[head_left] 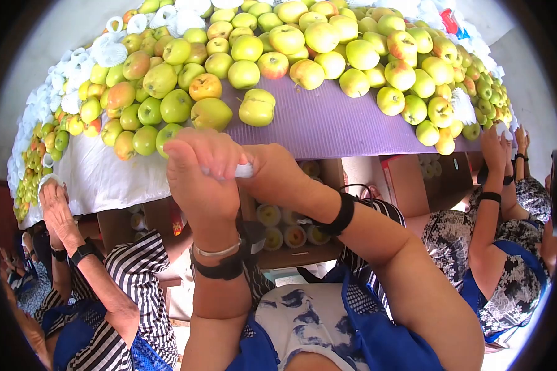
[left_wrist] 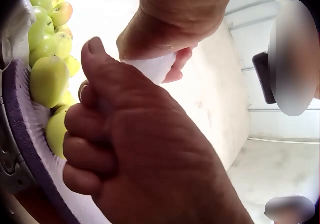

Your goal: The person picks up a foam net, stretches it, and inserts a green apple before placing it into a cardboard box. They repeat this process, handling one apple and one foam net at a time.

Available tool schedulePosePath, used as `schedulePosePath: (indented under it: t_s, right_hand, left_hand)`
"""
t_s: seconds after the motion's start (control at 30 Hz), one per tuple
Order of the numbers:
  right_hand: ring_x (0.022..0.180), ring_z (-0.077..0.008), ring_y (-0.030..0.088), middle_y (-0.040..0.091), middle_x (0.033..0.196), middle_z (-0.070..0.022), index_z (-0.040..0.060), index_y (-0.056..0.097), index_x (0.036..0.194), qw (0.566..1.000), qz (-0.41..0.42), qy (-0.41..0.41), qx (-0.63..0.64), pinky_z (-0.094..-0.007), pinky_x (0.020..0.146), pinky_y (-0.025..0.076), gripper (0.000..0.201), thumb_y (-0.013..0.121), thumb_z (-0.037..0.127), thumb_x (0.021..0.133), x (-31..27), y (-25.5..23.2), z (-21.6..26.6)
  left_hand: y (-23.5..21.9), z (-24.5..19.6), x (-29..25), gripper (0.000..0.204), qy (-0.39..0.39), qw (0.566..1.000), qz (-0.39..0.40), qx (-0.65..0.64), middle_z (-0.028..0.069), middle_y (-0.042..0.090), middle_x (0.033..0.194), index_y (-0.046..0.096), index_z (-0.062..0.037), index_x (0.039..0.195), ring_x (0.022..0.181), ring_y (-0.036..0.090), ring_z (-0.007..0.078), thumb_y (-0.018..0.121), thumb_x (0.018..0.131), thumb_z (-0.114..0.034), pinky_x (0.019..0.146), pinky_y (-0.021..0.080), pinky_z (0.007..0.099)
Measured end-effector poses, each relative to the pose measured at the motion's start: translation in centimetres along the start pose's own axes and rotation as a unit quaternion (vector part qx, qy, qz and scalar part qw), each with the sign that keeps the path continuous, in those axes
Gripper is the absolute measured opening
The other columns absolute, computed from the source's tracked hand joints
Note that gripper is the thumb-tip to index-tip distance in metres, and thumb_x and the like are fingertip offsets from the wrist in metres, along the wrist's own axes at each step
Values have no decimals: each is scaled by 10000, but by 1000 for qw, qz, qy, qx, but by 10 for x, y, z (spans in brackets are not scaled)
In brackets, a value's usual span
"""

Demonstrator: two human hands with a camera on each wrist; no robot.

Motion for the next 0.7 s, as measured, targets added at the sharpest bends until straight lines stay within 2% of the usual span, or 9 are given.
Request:
schedulePosePath:
  t_s: [0.03,0.07,0.13,0.17,0.3,0.4,0.53,0.6,0.7]
  right_hand:
    - [628,-323,603,616,675,-137,75,580,721,1000,-5,9,-18,-375,540,483,220,626,290,739,-1,-2,4]
    - [639,-338,592,607,676,-137,90,569,690,999,-10,18,-35,-388,540,476,230,629,309,724,0,-3,8]
    - [633,-337,587,589,643,-120,104,557,656,997,-46,-22,-66,-404,535,464,195,632,278,703,7,-15,7]
    - [630,-337,585,580,627,-112,112,551,639,994,-64,-41,-80,-412,532,457,180,634,262,693,9,-18,7]
    - [605,-326,577,552,593,-101,121,532,607,992,-89,-79,-31,-406,506,447,180,651,247,658,6,-6,10]
    - [603,-315,582,559,593,-91,122,534,607,989,-45,-91,-103,-403,511,455,181,655,249,651,2,-5,20]
    - [606,-306,590,571,610,-83,120,542,629,990,-39,-99,-94,-404,519,464,168,659,241,641,5,-18,21]
    - [601,-306,589,571,615,-83,116,545,639,988,-48,-116,-93,-405,516,463,172,662,242,640,3,-17,25]
    - [592,-305,588,566,621,-79,114,544,646,992,-16,-109,-64,-403,513,464,189,674,251,635,-5,-8,29]
  left_hand:
    - [8,-2,-3,460,5,999,-14,33,-13,340,543,360,-128,640,483,316,130,367,937,-479,560,337,294]
    - [16,-2,-8,474,28,998,7,64,-14,330,529,353,-130,626,479,314,128,353,937,-487,558,334,295]
    - [34,-3,-20,502,75,988,48,126,-17,309,502,341,-133,599,471,312,126,324,939,-502,555,330,297]
    - [45,-8,-20,511,113,971,98,186,-24,315,497,332,-137,583,469,323,120,320,939,-503,543,311,306]
    - [34,-21,-11,507,86,996,0,26,-46,276,485,319,-145,566,435,240,120,338,941,-486,540,272,298]
    - [11,-36,0,500,7,997,13,-81,-43,259,481,312,-144,572,434,213,115,339,945,-476,541,263,293]
    - [25,-39,-7,498,20,996,80,-43,-40,255,476,314,-147,574,438,221,99,339,944,-479,539,253,290]
    - [15,-42,-4,497,15,995,68,-67,-43,253,472,316,-148,574,430,218,96,338,945,-478,530,256,288]
    - [12,-48,-3,495,20,997,56,-58,-47,253,467,321,-149,575,417,212,93,332,947,-475,512,256,284]
Point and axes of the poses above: each hand's wrist, its own x-axis towards the middle knuckle, its own y-axis out of the palm, z = x × y, the point moved 1 cm from there along x, towards the middle knuckle
